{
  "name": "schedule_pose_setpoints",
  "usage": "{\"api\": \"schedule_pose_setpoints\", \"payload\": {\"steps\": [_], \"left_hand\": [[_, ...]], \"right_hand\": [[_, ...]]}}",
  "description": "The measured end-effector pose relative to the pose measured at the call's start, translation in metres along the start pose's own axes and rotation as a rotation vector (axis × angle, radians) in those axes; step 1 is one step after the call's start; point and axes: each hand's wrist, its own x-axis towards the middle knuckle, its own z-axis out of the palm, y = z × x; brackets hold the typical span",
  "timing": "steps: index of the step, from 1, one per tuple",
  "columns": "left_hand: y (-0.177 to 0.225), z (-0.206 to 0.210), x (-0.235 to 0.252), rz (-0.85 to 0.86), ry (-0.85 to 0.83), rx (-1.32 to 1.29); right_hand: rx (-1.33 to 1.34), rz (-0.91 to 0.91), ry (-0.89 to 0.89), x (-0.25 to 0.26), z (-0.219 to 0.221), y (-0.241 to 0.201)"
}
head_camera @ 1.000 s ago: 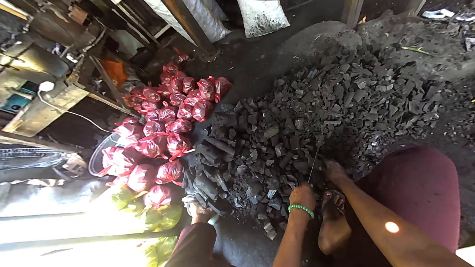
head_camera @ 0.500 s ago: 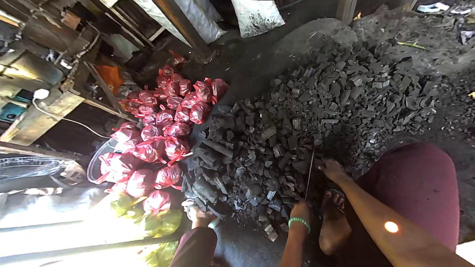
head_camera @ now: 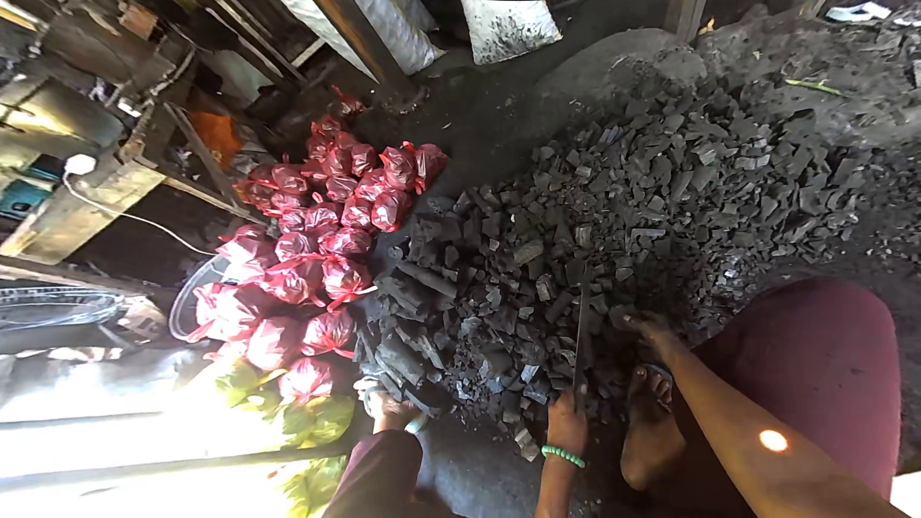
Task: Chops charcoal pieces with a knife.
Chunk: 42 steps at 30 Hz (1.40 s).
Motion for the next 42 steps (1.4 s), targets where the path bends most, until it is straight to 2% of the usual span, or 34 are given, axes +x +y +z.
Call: {"api": "schedule_pose_setpoints", "payload": {"steps": [3, 12, 18, 21, 23, 27, 29, 30, 31, 32, 33, 34, 35, 36, 38, 42], "left_hand": [[-0.004, 0.007, -0.002, -0.017, -0.009, -0.002], [-0.005, 0.011, -0.004, -0.008, -0.043, 0.046], [-0.005, 0.026, 0.002, -0.012, -0.141, 0.184], [0.013, 0.02, 0.007, -0.005, -0.169, 0.261], [0.035, 0.009, 0.0, 0.122, -0.042, 0.22], [0.071, -0.004, -0.009, 0.776, 0.535, -0.145], [0.086, -0.007, -0.002, 0.958, 0.642, -0.285], [0.084, -0.002, 0.004, 0.963, 0.649, -0.296], [0.073, 0.008, 0.011, 0.899, 0.626, -0.25], [0.055, 0.021, 0.017, 0.745, 0.542, -0.147], [0.036, 0.031, 0.022, 0.492, 0.343, 0.004], [0.021, 0.037, 0.03, 0.195, 0.055, 0.197], [0.007, 0.044, 0.04, -0.017, -0.182, 0.333], [-0.004, 0.049, 0.046, -0.127, -0.303, 0.402], [-0.004, 0.044, 0.046, -0.17, -0.347, 0.432], [0.006, 0.01, 0.037, -0.12, -0.298, 0.373]], "right_hand": [[-0.053, 0.027, -0.024, -0.005, 0.0, -0.005], [0.223, 0.233, 0.088, -0.005, -0.002, -0.011], [0.139, 0.183, 0.065, -0.019, 0.0, -0.008], [0.103, 0.145, 0.062, -0.021, -0.001, -0.01], [0.081, 0.117, 0.05, -0.016, -0.002, -0.006], [0.063, 0.099, 0.039, -0.009, -0.004, 0.0], [0.065, 0.116, 0.04, -0.009, -0.004, -0.001], [0.07, 0.119, 0.04, -0.009, -0.005, -0.002], [0.084, 0.117, 0.037, -0.008, -0.005, -0.001], [0.105, 0.117, 0.032, -0.007, -0.005, -0.001], [0.129, 0.115, 0.042, -0.006, -0.004, -0.001], [0.142, 0.114, 0.05, -0.007, -0.003, -0.001], [0.133, 0.117, 0.056, -0.008, -0.002, -0.001], [0.12, 0.119, 0.059, -0.008, -0.003, 0.0], [0.13, 0.123, 0.055, -0.007, -0.004, -0.005], [0.196, 0.166, 0.042, -0.008, -0.001, -0.006]]}}
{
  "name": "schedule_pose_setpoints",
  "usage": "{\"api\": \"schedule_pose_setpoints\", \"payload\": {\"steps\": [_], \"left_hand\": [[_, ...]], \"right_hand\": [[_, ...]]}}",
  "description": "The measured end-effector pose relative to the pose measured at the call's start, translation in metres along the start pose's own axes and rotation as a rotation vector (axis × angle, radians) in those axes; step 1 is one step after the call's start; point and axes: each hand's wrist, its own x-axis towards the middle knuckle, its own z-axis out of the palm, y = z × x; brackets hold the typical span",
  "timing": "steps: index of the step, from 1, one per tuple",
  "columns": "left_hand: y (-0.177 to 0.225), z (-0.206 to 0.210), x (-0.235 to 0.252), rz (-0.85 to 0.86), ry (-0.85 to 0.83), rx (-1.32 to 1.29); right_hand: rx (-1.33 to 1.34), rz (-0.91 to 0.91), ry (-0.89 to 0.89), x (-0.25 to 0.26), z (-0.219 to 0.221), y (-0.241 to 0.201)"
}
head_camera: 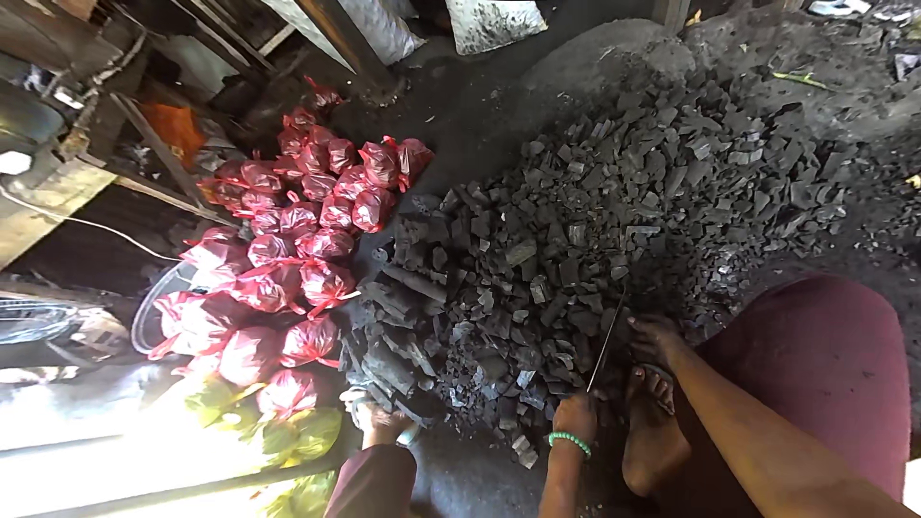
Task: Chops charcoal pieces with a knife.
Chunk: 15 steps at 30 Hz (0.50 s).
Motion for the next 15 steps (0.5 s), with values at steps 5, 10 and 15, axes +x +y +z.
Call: {"api": "schedule_pose_setpoints", "payload": {"steps": [5, 10, 15], "left_hand": [[-0.02, -0.036, -0.061, 0.131, 0.282, -0.194], [-0.073, -0.051, -0.122, 0.156, 0.803, -0.571], [-0.119, -0.053, -0.148, 0.175, 1.056, -0.957]], "right_hand": [[-0.084, -0.088, -0.066, -0.016, 0.016, -0.008], [-0.04, -0.318, -0.281, -0.025, 0.06, -0.02], [-0.492, -0.681, -0.329, -0.048, 0.136, -0.04]]}}
